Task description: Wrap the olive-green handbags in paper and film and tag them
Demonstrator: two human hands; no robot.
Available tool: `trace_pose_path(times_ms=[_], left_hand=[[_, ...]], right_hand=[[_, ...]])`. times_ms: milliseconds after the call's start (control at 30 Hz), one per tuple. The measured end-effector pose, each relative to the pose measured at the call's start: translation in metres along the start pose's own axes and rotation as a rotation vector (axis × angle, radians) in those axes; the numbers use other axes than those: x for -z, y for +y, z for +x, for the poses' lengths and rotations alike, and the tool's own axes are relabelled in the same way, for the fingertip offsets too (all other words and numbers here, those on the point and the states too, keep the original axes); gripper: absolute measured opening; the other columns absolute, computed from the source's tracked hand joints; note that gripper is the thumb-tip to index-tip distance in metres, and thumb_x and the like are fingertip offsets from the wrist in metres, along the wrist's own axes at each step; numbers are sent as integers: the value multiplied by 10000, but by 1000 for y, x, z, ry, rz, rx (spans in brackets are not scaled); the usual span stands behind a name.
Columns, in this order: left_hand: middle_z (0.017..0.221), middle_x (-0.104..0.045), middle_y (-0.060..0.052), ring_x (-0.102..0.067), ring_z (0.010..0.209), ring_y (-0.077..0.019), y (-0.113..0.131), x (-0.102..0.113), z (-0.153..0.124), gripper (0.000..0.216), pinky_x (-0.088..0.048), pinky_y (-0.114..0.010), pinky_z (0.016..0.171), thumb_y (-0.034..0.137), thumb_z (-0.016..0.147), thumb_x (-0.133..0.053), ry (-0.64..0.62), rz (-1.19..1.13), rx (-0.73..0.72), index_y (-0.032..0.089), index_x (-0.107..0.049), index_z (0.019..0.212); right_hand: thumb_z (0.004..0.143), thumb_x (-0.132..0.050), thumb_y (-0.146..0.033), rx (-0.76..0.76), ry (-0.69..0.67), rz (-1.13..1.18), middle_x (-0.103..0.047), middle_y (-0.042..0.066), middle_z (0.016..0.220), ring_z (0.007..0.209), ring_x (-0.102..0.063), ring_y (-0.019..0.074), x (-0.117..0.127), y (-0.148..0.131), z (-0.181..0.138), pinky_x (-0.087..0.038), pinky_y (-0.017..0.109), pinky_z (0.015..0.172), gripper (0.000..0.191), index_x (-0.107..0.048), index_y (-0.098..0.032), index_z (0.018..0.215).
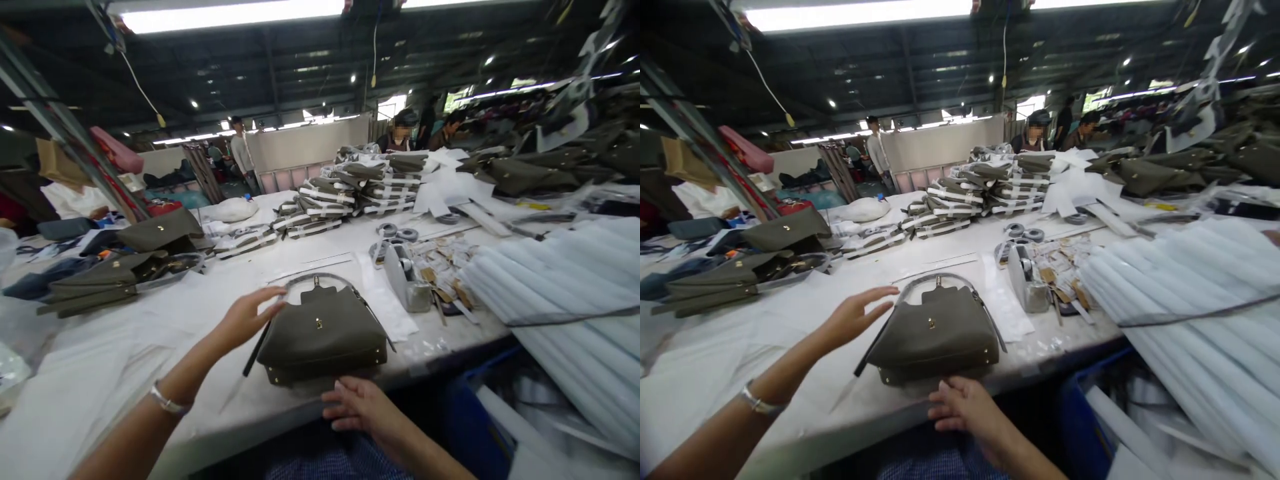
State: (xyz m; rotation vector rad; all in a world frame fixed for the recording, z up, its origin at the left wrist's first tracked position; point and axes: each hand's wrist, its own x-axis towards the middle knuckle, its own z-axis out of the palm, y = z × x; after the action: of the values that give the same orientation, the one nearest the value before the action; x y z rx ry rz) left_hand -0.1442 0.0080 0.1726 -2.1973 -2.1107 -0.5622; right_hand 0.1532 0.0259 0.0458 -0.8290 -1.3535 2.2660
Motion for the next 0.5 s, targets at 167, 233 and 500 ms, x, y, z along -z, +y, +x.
trace_pose_path(times_ms=[167, 233, 500], left_hand=[[1550, -375, -94, -359, 1422, -302, 39, -56, -71, 789, -362, -532, 1138, 561, 847, -652, -173, 47, -111, 300, -308, 1508], [1551, -374, -100, -363, 1417, -324, 42, -70, -81, 810, -336, -579, 1140, 476, 825, -717, -132, 148, -114, 298, -313, 1504], [1298, -633, -122, -640, 1075, -289, 58, -67, -92, 547, -552, -430, 888, 459, 878, -649, -88, 217, -17, 199, -539, 1346]], right_hand=[[982, -550, -315, 776, 239, -1043, -681, 90, 1202, 1156, -610, 272, 39, -22, -6, -451, 467, 1050, 276, -666, -239, 1221], [946, -601, -233, 887, 262, -1374, -557, 97, 1399, 1333, -464, 301, 49, -39, 1, -316, 546, 1147, 438, -545, -248, 1380], [770, -807, -273, 786, 22, -1841, -467, 132, 1476, 1363, -411, 333, 49, -87, 32, -214, 580, 1177, 788, -435, -200, 1461]])
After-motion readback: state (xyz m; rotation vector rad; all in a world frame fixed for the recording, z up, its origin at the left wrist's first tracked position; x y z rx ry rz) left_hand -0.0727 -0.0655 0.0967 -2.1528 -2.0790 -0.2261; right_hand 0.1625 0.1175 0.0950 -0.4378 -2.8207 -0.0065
